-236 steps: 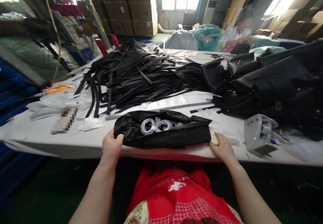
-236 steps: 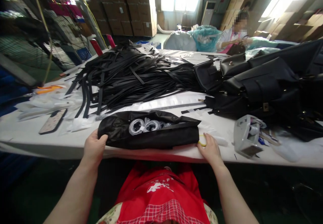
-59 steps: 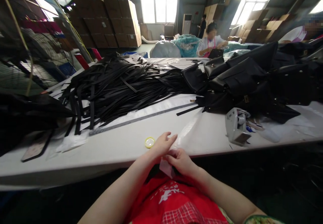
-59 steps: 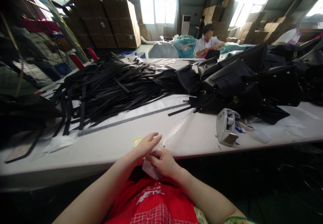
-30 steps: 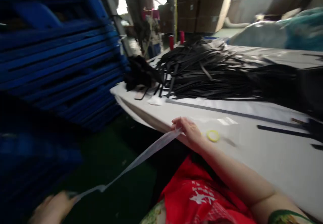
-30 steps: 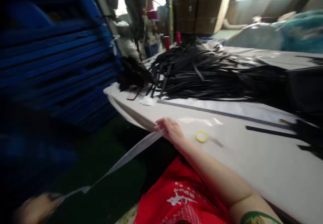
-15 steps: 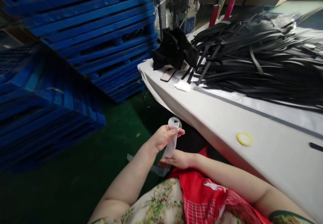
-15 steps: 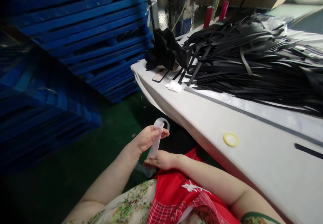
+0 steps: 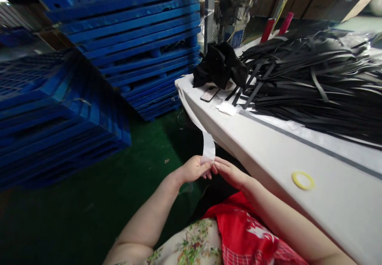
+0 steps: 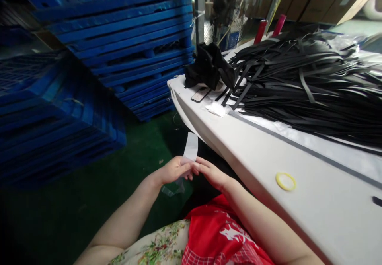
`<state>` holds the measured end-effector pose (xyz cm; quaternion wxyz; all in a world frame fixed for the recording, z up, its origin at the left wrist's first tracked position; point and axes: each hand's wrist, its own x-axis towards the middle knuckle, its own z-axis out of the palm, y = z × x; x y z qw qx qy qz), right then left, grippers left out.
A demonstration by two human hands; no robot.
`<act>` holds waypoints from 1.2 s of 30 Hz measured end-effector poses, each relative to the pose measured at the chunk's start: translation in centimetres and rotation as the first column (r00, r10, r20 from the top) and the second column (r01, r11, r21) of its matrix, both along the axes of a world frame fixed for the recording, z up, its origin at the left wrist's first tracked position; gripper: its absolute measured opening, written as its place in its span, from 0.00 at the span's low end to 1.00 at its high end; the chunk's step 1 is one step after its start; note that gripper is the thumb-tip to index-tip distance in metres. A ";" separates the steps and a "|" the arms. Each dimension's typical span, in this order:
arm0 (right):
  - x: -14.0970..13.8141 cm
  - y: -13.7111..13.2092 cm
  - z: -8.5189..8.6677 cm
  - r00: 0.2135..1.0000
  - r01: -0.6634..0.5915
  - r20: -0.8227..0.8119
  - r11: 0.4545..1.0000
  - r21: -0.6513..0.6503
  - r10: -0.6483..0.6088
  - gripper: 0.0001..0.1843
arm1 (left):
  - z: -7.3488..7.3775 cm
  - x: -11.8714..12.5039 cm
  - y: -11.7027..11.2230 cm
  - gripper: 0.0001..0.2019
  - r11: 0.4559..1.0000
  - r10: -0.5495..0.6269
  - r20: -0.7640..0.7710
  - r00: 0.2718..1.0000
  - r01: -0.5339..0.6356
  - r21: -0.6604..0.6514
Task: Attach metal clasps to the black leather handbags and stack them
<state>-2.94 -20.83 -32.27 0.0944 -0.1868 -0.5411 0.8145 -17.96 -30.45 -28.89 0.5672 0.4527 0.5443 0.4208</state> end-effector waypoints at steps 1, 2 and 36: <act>-0.2 0.1 0.2 0.999 0.036 0.000 0.999 -0.018 -0.036 0.25 | -0.8 0.3 -0.6 0.23 0.999 -0.047 -0.041 0.998 0.046 -0.030; -0.3 0.1 0.3 0.997 0.073 0.012 0.997 -0.020 -0.073 0.24 | -1.5 0.6 -1.0 0.22 0.996 -0.075 -0.088 0.993 0.070 -0.059; 1.6 23.6 3.0 0.557 -0.134 0.335 0.316 0.939 -0.760 0.16 | -0.7 1.4 5.2 0.19 0.890 0.421 0.276 0.864 -0.452 0.058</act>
